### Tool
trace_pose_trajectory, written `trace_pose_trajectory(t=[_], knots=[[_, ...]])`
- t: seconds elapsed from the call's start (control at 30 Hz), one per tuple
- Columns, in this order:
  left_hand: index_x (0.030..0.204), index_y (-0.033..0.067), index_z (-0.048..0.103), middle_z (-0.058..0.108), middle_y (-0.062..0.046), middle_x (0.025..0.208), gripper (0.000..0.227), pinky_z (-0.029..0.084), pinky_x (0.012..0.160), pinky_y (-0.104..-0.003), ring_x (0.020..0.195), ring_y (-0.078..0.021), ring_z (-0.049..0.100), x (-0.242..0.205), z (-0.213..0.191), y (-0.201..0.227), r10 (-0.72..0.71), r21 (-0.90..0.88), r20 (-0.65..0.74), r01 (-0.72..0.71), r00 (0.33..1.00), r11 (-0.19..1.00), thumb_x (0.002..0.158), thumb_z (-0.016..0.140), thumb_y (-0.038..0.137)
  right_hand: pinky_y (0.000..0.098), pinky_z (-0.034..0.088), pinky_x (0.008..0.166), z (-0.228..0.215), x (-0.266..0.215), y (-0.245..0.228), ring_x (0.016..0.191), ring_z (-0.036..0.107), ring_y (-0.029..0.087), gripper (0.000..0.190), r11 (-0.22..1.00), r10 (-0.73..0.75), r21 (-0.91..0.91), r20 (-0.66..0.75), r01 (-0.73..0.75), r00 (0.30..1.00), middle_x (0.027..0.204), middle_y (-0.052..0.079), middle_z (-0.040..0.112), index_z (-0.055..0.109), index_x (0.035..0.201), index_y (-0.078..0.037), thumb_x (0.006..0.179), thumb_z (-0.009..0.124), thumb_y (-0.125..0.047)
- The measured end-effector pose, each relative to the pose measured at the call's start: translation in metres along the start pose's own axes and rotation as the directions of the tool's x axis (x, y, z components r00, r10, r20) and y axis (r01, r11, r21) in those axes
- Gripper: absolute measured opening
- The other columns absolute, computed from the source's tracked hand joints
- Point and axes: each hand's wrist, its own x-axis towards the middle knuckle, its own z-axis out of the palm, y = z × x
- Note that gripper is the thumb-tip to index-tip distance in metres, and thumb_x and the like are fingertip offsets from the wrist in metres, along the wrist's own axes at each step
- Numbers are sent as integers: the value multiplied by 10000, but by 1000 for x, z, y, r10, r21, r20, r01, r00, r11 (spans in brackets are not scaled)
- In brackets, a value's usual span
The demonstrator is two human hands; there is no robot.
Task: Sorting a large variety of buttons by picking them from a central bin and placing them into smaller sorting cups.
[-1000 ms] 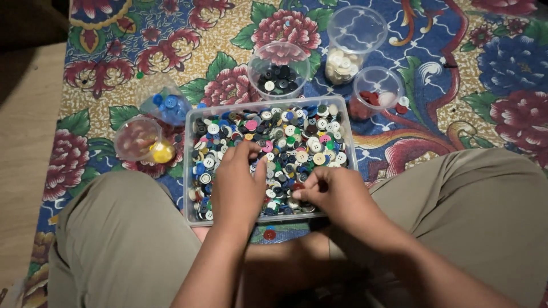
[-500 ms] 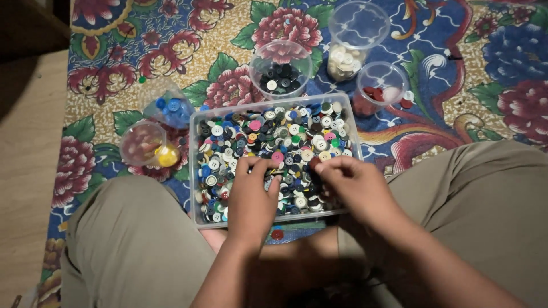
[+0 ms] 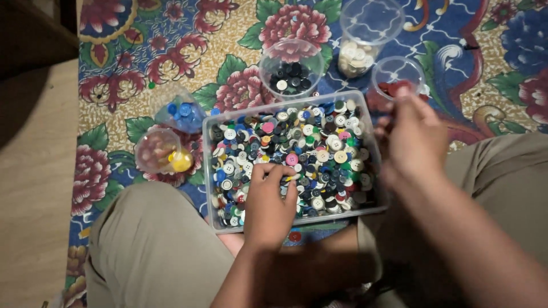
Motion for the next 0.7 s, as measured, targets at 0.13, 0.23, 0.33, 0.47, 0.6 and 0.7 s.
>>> trace_pose_trajectory(t=[0.13,0.23,0.33,0.47,0.6,0.7], knots=[[1056,146,706,571,-36,1137,203,538,659,-352,743,-208,628,3,21,-28,135,13,-153,-135,979,991,860,677,102,150,497,611,7,-10,-27,702,571,42,298,954,274,99,94,-283,957,966,-8,681,678,1247,-91,1026,614,-279],[1058,170,702,565,-12,1140,208,531,643,-352,678,-188,603,2,20,-26,114,20,-143,-113,983,993,862,691,103,144,532,669,7,-21,-23,754,584,46,354,962,258,47,169,-269,951,1075,29,702,648,1333,-87,1018,589,-237],[1054,164,704,571,-15,1139,200,529,638,-351,683,-189,607,2,14,-18,105,20,-146,-103,984,995,862,687,107,191,527,696,8,-36,-10,766,577,78,405,967,249,-115,234,-228,940,1030,54,686,643,1395,-54,1022,563,-192],[1111,51,719,576,-127,1165,185,623,811,-498,1090,-458,679,0,0,-5,48,-26,-5,-48,999,999,954,626,81,308,619,710,5,-35,24,785,753,179,272,843,4,-499,378,201,926,960,75,775,754,1198,-200,942,715,-282],[1123,84,697,538,-100,1152,176,604,833,-500,1101,-434,658,1,7,-11,63,47,-16,-63,998,997,974,611,121,485,537,928,1,-32,48,1087,645,397,434,340,-138,-612,719,715,681,1085,89,687,750,1235,-247,813,826,-313],[1102,115,685,546,-81,1141,170,546,872,-518,1123,-386,607,0,8,-14,165,283,-2,-158,986,946,979,607,202,479,496,1002,-2,-49,52,1184,552,393,574,106,-55,-549,829,829,557,1247,72,584,663,1320,-316,777,839,-378]])
